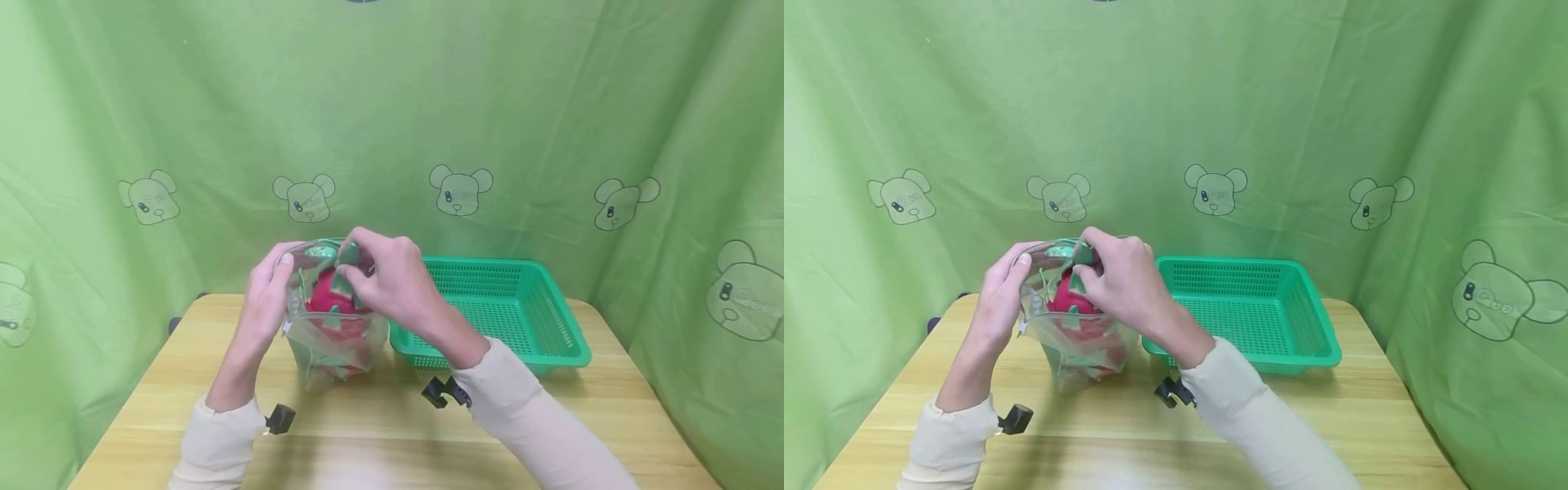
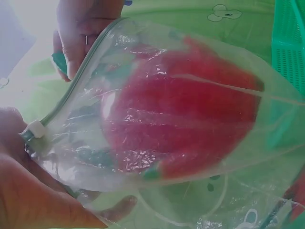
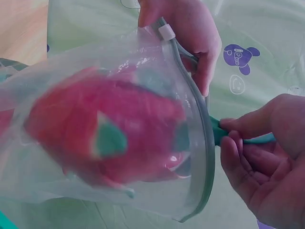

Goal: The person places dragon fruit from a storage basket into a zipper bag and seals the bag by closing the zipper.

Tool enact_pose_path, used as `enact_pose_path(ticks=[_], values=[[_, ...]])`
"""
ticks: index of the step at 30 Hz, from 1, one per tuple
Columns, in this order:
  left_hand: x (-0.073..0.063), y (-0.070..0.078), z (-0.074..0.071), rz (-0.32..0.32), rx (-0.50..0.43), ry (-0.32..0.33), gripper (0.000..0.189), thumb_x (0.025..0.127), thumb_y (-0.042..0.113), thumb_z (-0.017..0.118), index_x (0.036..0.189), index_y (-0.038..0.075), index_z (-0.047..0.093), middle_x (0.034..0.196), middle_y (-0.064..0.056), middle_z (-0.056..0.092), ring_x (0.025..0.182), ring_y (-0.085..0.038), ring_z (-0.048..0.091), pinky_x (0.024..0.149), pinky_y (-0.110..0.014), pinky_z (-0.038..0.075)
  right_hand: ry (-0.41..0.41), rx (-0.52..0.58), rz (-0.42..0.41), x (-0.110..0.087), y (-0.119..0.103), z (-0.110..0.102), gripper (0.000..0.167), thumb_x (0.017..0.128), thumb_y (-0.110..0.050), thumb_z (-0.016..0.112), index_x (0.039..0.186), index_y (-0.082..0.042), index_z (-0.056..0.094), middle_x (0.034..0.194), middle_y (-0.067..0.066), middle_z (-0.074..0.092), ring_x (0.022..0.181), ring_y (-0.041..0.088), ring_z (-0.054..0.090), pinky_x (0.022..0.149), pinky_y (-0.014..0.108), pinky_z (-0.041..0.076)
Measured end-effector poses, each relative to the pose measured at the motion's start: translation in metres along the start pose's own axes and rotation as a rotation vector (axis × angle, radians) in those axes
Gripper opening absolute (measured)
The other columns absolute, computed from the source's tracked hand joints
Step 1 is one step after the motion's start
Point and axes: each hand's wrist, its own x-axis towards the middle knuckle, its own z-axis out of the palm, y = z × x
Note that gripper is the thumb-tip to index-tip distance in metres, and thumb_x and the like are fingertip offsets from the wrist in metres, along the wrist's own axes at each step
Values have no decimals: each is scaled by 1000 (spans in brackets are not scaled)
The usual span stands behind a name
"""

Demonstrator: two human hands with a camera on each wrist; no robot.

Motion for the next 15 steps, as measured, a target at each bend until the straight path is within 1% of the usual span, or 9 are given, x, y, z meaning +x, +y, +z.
enact_pose_path(ticks=[4, 5, 9, 11, 15], values=[[0, -1, -1, 1, -22, -12, 38, 112, 22, 35, 136, 3, 58, 132, -15, 66, 123, -28, 62, 103, -53, 50, 4, 19, 60, 0, 3, 4, 12, 90, -5, 74, 94, -13, 66, 73, -4, 66, 63, 10, 61, 52, 22, 53], [-1, -2, -1, 4, -26, -17, 38, 112, 22, 34, 136, 3, 58, 133, -15, 66, 124, -28, 61, 105, -53, 49, -1, 27, 78, 0, 5, 5, 12, 90, -6, 74, 94, -13, 66, 72, -4, 65, 62, 12, 60, 51, 23, 53], [-1, -3, -2, 12, -20, -16, 39, 112, 23, 34, 136, 3, 58, 133, -13, 66, 124, -26, 62, 105, -53, 48, -1, 64, 137, -1, 12, 9, 9, 92, -6, 72, 96, -12, 67, 67, -1, 61, 58, 15, 56, 49, 26, 49], [-1, -4, -3, 15, -19, -15, 39, 112, 23, 34, 137, 4, 57, 133, -12, 66, 123, -25, 62, 105, -53, 49, 18, 90, 156, -1, 16, 10, 9, 92, -5, 71, 98, -10, 67, 65, 0, 61, 57, 15, 58, 49, 28, 49], [-1, -2, -3, 20, -18, -21, 38, 112, 23, 34, 137, 5, 58, 133, -10, 66, 123, -23, 62, 106, -52, 48, 81, 157, 198, 0, 19, 11, 9, 92, -2, 68, 98, -8, 66, 67, 1, 64, 58, 13, 65, 51, 28, 56]])
